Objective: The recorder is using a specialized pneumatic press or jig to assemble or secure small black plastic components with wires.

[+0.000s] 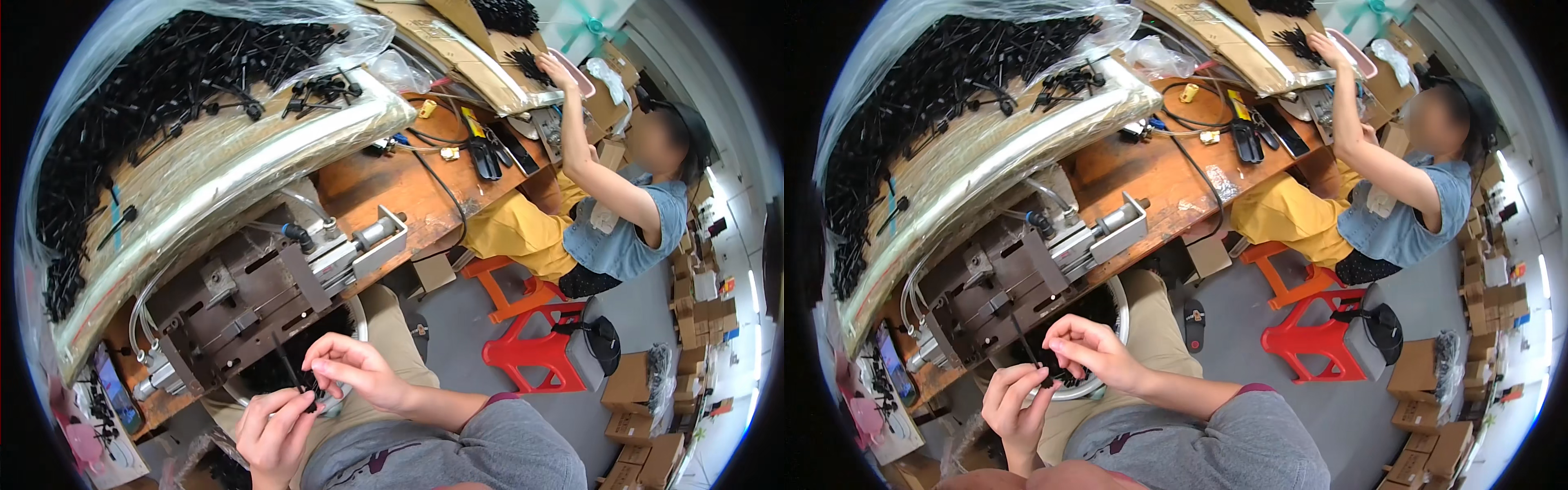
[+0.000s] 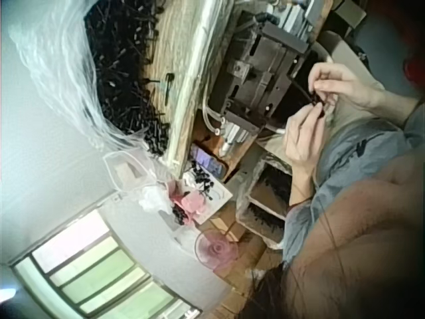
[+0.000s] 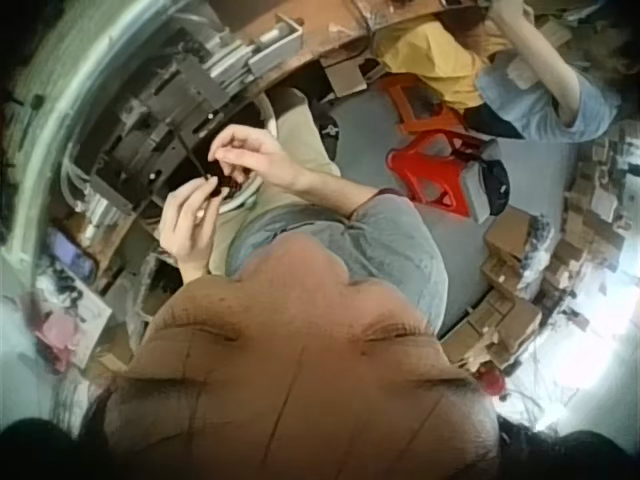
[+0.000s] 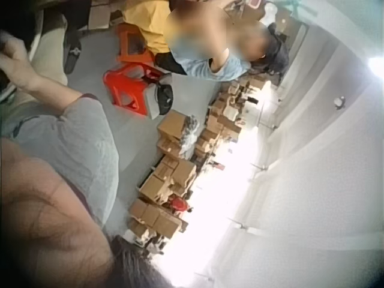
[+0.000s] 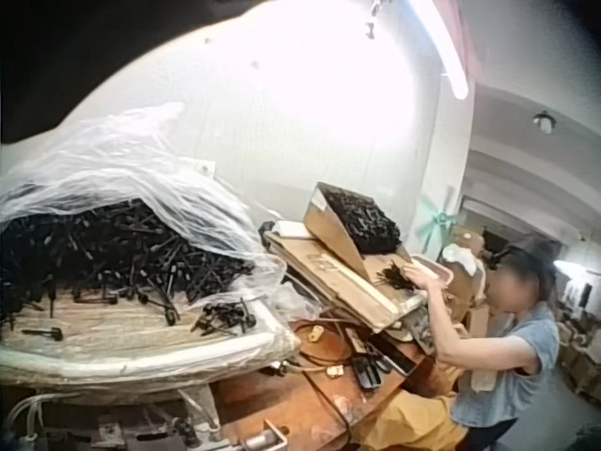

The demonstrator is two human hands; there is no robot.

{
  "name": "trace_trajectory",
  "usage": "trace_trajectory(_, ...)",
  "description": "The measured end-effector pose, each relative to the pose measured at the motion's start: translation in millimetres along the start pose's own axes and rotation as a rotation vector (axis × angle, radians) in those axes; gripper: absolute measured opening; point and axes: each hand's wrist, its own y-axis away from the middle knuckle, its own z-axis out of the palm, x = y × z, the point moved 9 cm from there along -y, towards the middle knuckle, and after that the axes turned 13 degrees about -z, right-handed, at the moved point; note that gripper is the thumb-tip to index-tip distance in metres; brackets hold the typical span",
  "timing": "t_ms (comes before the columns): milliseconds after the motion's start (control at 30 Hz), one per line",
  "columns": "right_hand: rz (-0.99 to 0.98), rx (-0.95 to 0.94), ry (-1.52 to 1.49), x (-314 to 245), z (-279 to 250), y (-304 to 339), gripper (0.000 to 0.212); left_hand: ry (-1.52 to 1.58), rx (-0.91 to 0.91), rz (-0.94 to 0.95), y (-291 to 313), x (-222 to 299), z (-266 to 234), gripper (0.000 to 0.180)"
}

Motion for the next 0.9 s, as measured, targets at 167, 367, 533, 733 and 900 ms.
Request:
trace_trajectory(167,0.058,-0.028,-0.006,7.6,2.7,1.6,0.016,-0.024,0.034,-0.041,4.5,-4.9,-3.2,0.037)
trace_trajectory(367,-0.032,-0.019,-0.042,-2.6,-0.1,1.8,0.017,0.013,-0.02,-0.04,6.7,-3.9,8.3,0.037)
trace_trajectory(533,-0.05,-0.012,-0.054,1.6,0.6,4.2,0.017,0.011,-0.064,-0.022,8.1,-3.0,10.0,0.037)
trace_trajectory(733,-0.092,-0.07,-0.116,-8.1,11.2,3.6,0.017,0.027,-0.111,-0.012,8.5,-3.2,12.0,0.037)
trace_trajectory(900,-0.173,-0.083,-0.052,-12.4,16.9,0.8,0.014,0.014,-0.162,-0.004,10.9,-2.5,12.7,0.037)
